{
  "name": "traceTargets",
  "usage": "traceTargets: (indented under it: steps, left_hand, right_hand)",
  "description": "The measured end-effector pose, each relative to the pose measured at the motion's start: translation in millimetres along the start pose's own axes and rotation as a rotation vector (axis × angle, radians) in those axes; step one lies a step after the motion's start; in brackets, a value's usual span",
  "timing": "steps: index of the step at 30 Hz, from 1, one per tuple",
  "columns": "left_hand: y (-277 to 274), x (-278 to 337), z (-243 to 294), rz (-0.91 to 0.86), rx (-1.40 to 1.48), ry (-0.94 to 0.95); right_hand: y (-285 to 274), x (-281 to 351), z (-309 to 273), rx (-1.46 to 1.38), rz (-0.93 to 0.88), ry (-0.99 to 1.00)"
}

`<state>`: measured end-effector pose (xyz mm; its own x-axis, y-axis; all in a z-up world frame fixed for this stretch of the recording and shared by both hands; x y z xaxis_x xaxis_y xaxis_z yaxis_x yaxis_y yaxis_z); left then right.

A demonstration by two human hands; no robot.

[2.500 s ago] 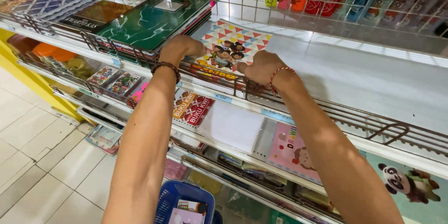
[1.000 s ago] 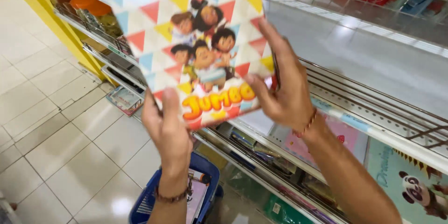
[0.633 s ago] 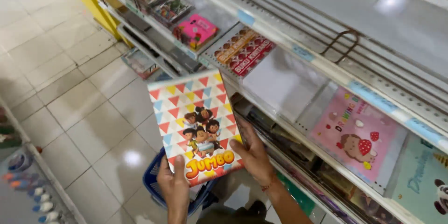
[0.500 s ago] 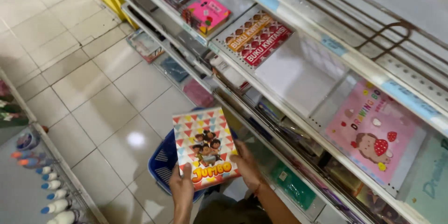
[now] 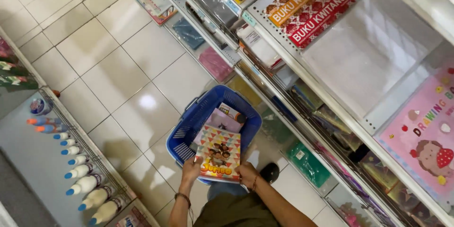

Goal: Organizing notebooks by placing them in a basket, wiping the shelf clean with a cloth, and then returning the notebooks to the shelf.

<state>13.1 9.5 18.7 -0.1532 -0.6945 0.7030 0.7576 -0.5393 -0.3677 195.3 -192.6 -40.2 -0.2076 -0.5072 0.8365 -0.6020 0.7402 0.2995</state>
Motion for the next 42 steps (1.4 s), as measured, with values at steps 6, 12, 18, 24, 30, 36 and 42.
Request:
traceTargets:
  steps: [6,12,18,24,30,36,42]
  left_hand:
    - [-0.1,-54.3,53.1,-0.173,-0.24,0.309]
    - [-23.4,-85.3,55.2,0.019,-0.806,-0.027]
    - [-3.6,-80.2,32.7,-0.009,-0.83,-0.055]
    - [18.3,-106.3,11.8,0.007,-0.729,0.132]
    - [-35.7,-95.6,206.4,0.168,-0.37,0.62]
    - [-129.3,61.6,492.0,0.274,-0.057,0.933]
    - [-152.8,225.9,691.3,0.291,-0.045,1.39]
  right_hand:
    - [34.5,-31.8,19.2,-0.295,-0.046,0.104]
    - [0.5,-53.7,82.7,0.066,-0.034,0.275]
    - [27.0,19.6,-14.9,0.255,0.01,0.135]
    - [12.0,29.3,-69.4,0.378,0.045,0.065]
    - [99.8,132.8,-326.2,0.9,-0.217,-0.615]
    - [213.4,429.1,-549.0,1.16,-0.158,-1.281]
    - [217.9,563.0,-674.2,1.244,0.298,-1.927]
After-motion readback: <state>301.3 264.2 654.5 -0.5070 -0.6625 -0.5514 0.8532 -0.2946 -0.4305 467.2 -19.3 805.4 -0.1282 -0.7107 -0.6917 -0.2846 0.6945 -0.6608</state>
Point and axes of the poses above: each hand's wrist, its own x-axis away from the middle knuckle, its own y-axis out of the palm, z = x × y, the point moved 10 cm from there along -x, towards the middle knuckle, and after that the axes turned 11 degrees about -y, right-handed, at the moved point
